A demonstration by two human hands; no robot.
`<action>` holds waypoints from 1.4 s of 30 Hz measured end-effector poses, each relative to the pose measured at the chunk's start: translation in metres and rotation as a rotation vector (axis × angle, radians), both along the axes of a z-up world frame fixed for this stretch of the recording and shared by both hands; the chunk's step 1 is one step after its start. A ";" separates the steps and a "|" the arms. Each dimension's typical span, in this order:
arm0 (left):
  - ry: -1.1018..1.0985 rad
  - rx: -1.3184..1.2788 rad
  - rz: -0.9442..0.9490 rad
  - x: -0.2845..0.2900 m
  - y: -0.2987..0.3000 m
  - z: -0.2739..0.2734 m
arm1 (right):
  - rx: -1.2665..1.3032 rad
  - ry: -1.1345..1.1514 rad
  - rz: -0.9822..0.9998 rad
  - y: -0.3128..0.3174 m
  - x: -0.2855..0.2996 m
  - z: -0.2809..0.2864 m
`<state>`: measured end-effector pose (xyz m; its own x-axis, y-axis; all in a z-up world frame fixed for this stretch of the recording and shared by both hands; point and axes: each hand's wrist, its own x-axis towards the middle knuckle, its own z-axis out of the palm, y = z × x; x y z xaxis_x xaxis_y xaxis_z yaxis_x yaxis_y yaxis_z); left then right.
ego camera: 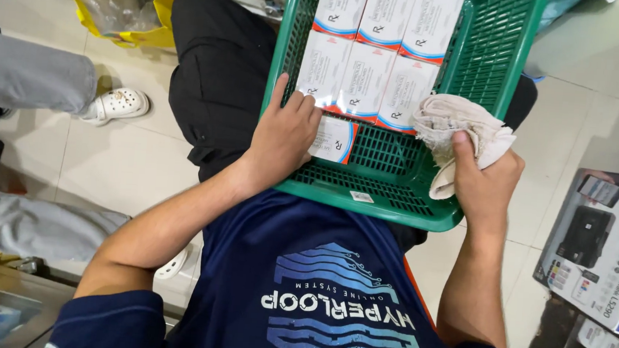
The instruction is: The person sits on the floor and wipes several small medicine boxes with a white cloth. They pick up each box from a green basket, wipe it, and place it back into the basket. The person also picks up boxes from a nearby bed and wipes them before placing them in the basket.
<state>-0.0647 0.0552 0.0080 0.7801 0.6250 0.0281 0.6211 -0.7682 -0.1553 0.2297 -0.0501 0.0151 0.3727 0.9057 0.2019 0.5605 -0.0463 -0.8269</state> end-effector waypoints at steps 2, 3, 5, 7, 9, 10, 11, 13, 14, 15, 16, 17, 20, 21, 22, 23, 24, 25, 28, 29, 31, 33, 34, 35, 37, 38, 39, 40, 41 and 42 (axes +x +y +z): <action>-0.015 -0.005 -0.006 -0.007 0.005 0.003 | -0.006 -0.028 0.006 0.005 -0.003 -0.002; -0.027 0.000 -0.015 -0.008 0.007 0.005 | -0.002 -0.053 0.008 0.007 -0.003 -0.003; -0.064 0.014 -0.019 -0.014 0.010 -0.001 | -0.002 -0.040 0.013 0.010 -0.005 -0.002; -0.101 0.025 -0.021 -0.020 0.015 -0.006 | -0.005 -0.026 0.019 0.015 -0.009 -0.001; -0.129 0.041 -0.034 -0.024 0.018 -0.009 | -0.021 -0.004 0.005 0.020 -0.011 -0.001; -0.129 0.040 -0.032 -0.024 0.017 -0.011 | -0.022 -0.004 0.006 0.019 -0.012 0.000; -0.132 0.058 -0.034 -0.024 0.017 -0.012 | -0.020 0.017 0.004 0.019 -0.013 0.001; -0.137 0.076 -0.036 -0.025 0.017 -0.013 | -0.018 0.036 0.000 0.019 -0.013 -0.001; -0.123 0.067 -0.034 -0.024 0.018 -0.012 | -0.036 0.029 -0.009 0.018 -0.011 -0.003; -0.107 0.058 -0.031 -0.024 0.017 -0.011 | -0.055 0.023 -0.017 0.017 -0.010 -0.005; -0.107 0.058 -0.031 -0.025 0.019 -0.007 | -0.055 0.023 -0.018 0.013 -0.002 -0.016; -0.147 -0.046 -0.039 -0.025 0.021 -0.003 | 0.017 0.245 -0.052 0.011 0.006 -0.027; -0.344 -0.210 -0.098 -0.032 0.042 0.011 | 0.202 0.802 -0.068 0.012 0.016 -0.013; -0.501 -0.270 -0.148 -0.035 0.053 0.016 | 0.311 1.137 -0.046 0.017 0.018 0.000; -0.504 -0.259 -0.147 -0.040 0.066 0.019 | 0.317 1.134 -0.037 0.019 0.020 0.008; -0.589 -0.228 -0.107 -0.045 0.082 0.023 | 0.355 1.213 0.040 0.025 0.024 0.016; -0.675 -0.195 -0.070 -0.051 0.097 0.028 | 0.392 1.291 0.119 0.031 0.027 0.025; -0.679 -0.177 -0.061 -0.055 0.118 0.031 | 0.395 1.290 0.140 0.035 0.028 0.033; -1.024 -0.061 0.078 -0.075 0.206 0.013 | 0.334 1.427 0.218 0.053 0.030 0.048; -1.287 -0.077 0.232 -0.087 0.251 -0.012 | 0.275 1.348 0.164 0.062 0.030 0.047; -1.559 -0.078 0.380 -0.108 0.329 -0.042 | 0.228 1.265 0.128 0.078 0.031 0.036; -1.729 -0.160 0.529 -0.123 0.392 -0.051 | 0.056 1.442 -0.012 0.092 0.037 0.015; -1.737 -0.142 0.518 -0.125 0.416 -0.052 | 0.067 1.439 0.007 0.092 0.039 0.006; -1.777 -0.135 0.491 -0.127 0.444 -0.049 | 0.001 1.443 -0.090 0.094 0.040 -0.005; -1.818 -0.121 0.446 -0.130 0.500 -0.053 | -0.053 1.447 -0.176 0.091 0.034 -0.010; -1.739 0.024 0.511 -0.132 0.529 -0.060 | 0.065 0.948 -0.020 0.087 0.026 -0.006; -1.651 0.161 0.583 -0.136 0.553 -0.074 | 0.162 0.444 0.118 0.078 0.016 -0.002; -1.652 0.165 0.578 -0.139 0.576 -0.076 | 0.167 0.445 0.118 0.089 0.026 -0.012; -1.526 0.249 0.647 -0.139 0.597 -0.082 | 0.004 0.917 -0.093 0.096 0.035 -0.021; -1.396 0.332 0.711 -0.140 0.618 -0.089 | -0.173 1.384 -0.306 0.102 0.045 -0.031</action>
